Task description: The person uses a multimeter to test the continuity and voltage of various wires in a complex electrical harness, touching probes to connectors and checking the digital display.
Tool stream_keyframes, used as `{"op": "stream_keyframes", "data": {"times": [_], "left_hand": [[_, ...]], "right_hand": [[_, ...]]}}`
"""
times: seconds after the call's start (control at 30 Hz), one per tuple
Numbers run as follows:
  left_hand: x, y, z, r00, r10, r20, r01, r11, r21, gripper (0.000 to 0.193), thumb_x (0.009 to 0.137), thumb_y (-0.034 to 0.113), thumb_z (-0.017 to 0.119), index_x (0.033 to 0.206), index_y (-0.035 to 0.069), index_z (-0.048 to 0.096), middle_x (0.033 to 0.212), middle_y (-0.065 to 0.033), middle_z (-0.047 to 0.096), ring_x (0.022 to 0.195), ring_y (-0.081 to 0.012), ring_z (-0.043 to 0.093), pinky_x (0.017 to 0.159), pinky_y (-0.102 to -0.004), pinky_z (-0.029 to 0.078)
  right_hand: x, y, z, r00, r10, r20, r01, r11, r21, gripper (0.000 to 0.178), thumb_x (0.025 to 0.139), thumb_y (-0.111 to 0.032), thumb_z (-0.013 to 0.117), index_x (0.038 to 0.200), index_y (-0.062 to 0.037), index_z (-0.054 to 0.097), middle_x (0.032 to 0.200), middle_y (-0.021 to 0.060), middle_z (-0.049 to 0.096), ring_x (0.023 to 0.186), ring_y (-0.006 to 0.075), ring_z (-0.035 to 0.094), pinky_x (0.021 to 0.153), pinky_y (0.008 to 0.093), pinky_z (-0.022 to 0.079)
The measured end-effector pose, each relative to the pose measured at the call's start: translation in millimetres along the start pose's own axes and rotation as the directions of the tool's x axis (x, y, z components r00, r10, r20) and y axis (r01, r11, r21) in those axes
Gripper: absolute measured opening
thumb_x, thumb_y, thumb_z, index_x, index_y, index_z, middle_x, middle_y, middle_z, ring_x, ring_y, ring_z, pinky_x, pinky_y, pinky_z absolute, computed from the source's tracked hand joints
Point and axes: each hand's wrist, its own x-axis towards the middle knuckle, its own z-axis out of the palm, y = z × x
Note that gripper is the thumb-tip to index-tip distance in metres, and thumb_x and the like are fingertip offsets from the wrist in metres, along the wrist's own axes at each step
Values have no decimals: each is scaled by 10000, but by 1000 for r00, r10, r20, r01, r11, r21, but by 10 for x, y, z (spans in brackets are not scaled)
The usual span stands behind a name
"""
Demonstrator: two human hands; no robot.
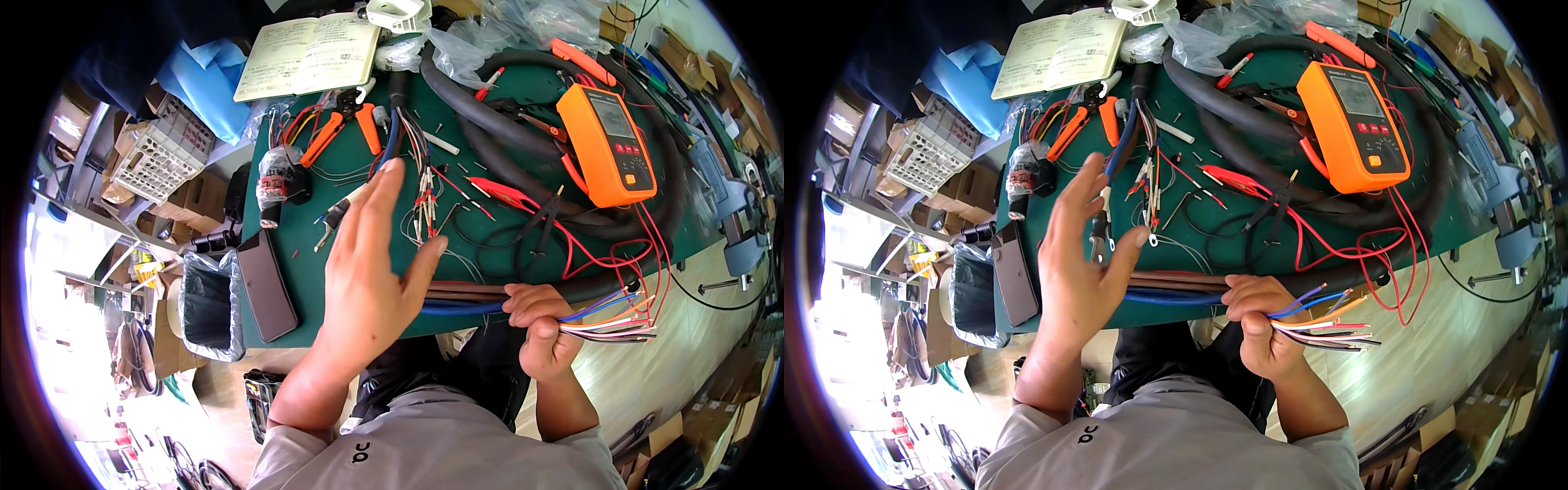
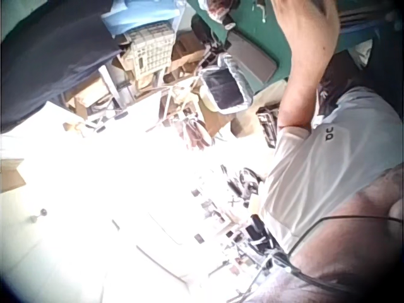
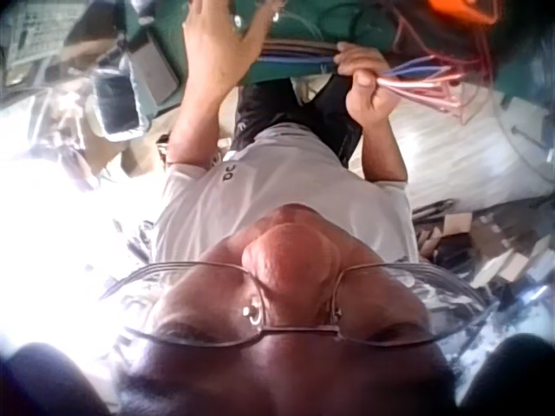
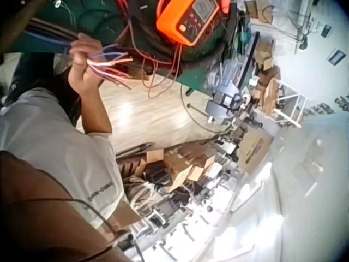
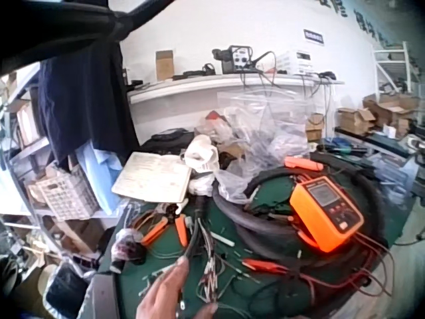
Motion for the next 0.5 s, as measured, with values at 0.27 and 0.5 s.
{"op": "stream_keyframes", "data": {"times": [0.27, 0.5], "left_hand": [[-183, -140, 234, 990, 82, 113, -100, 982, 159, 159, 793, 57, 733, 950, 45, 712, 980, -73, 707, 829, -243, 680, 739, -333, 546], [-227, -198, 205, 972, 186, 144, -217, 946, 239, 183, 762, 62, 751, 940, 52, 711, 996, -64, 711, 861, -249, 679, 838, -366, 536]], "right_hand": [[15, -24, -18, 1000, 19, 13, -19, 1000, 10, 227, 980, -188, 545, 843, -12, 587, 773, 93, 615, 775, 245, 612, 841, 455, 525], [25, -24, -19, 999, 2, 37, -1, 999, -33, 292, 1005, -256, 500, 851, -15, 561, 757, 104, 597, 729, 237, 600, 815, 451, 521]]}}
